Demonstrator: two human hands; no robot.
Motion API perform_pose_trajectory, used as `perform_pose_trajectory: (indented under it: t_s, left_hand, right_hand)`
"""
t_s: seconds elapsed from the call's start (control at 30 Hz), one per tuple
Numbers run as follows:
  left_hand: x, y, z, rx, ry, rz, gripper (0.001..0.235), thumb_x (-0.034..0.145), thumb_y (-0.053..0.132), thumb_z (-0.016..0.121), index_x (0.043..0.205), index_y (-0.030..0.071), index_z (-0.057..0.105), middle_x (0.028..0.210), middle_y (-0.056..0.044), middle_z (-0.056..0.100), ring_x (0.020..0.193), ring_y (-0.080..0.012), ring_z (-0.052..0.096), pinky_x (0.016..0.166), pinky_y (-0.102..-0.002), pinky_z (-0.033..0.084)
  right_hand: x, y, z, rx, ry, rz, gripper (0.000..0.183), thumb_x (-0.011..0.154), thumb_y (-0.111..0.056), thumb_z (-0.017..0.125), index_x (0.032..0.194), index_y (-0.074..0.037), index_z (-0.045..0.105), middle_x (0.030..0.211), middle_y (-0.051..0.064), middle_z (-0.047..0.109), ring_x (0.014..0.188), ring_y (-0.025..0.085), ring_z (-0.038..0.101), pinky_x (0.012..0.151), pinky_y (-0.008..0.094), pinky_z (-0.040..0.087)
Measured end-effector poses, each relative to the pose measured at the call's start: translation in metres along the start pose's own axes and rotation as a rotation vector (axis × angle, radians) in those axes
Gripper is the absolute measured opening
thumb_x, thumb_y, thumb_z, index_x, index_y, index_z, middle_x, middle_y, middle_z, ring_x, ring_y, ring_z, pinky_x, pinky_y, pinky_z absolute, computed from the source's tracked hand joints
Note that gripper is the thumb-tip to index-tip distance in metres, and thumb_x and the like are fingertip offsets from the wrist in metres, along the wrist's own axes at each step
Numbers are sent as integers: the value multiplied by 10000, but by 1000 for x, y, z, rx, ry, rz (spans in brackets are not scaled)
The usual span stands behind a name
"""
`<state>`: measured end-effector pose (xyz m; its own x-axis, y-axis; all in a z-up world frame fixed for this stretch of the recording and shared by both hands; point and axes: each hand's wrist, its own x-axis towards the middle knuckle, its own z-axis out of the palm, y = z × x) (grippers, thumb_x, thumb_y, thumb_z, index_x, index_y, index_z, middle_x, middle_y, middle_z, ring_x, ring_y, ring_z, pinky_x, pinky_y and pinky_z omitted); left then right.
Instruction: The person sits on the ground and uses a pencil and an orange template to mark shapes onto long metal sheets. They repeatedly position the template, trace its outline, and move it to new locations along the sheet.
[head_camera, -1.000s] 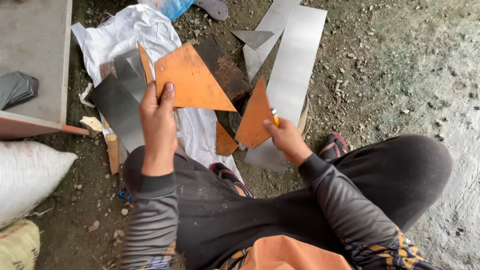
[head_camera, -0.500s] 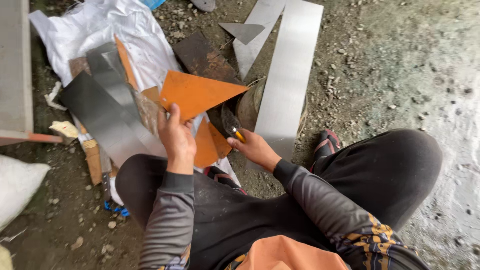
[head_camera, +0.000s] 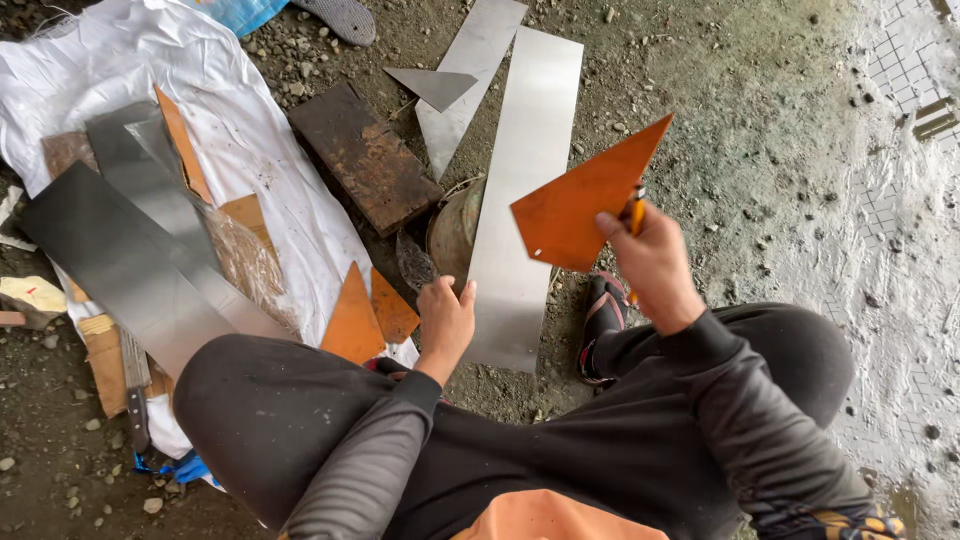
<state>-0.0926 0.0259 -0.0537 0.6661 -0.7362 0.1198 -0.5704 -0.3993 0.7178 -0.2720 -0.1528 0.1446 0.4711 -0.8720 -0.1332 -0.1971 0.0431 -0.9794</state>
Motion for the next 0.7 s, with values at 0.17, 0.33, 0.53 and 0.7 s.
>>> perform_pose_trajectory:
  t_s: [0.17, 0.33, 0.53, 0.7]
  left_hand:
    - [-1, -15, 58, -159, -165, -423, 450, 1063, 365, 432, 1003, -15, 665, 1024, -257, 708, 978, -469, 652, 846, -553, 489]
    - [-11, -8, 58, -279, -137, -503, 605, 1081, 452, 323, 1026, -16, 703, 974, -223, 719, 918, -441, 665, 833, -534, 492]
    - [-3, 1, 41, -324, -198, -497, 689, 1095, 496, 282, 1015, -24, 728, 940, -243, 724, 871, -436, 665, 809, -533, 496]
    - [-11, -12, 35, -142, 30, -360, 624, 1091, 464, 327, 1011, -31, 699, 936, -294, 704, 889, -508, 631, 781, -574, 484]
  right_hand:
    - [21, -5, -9, 172, 10, -20, 156, 1036, -136, 664, 1126, -8, 659, 719, -44, 556, 516, 15, 417, 435, 206, 315]
    - [15, -2, -3, 243, 19, -40, 138, 1039, -131, 653, 1102, -10, 641, 746, -51, 567, 531, 12, 442, 449, 194, 348]
    - [8, -22, -34, 379, 105, -205, 100, 1064, -103, 621, 1116, -20, 599, 812, -23, 602, 526, 25, 454, 464, 194, 373]
    - [2, -1, -40, 299, 87, -80, 101, 1081, -117, 628, 1109, -20, 617, 834, -15, 578, 560, 34, 453, 499, 209, 365]
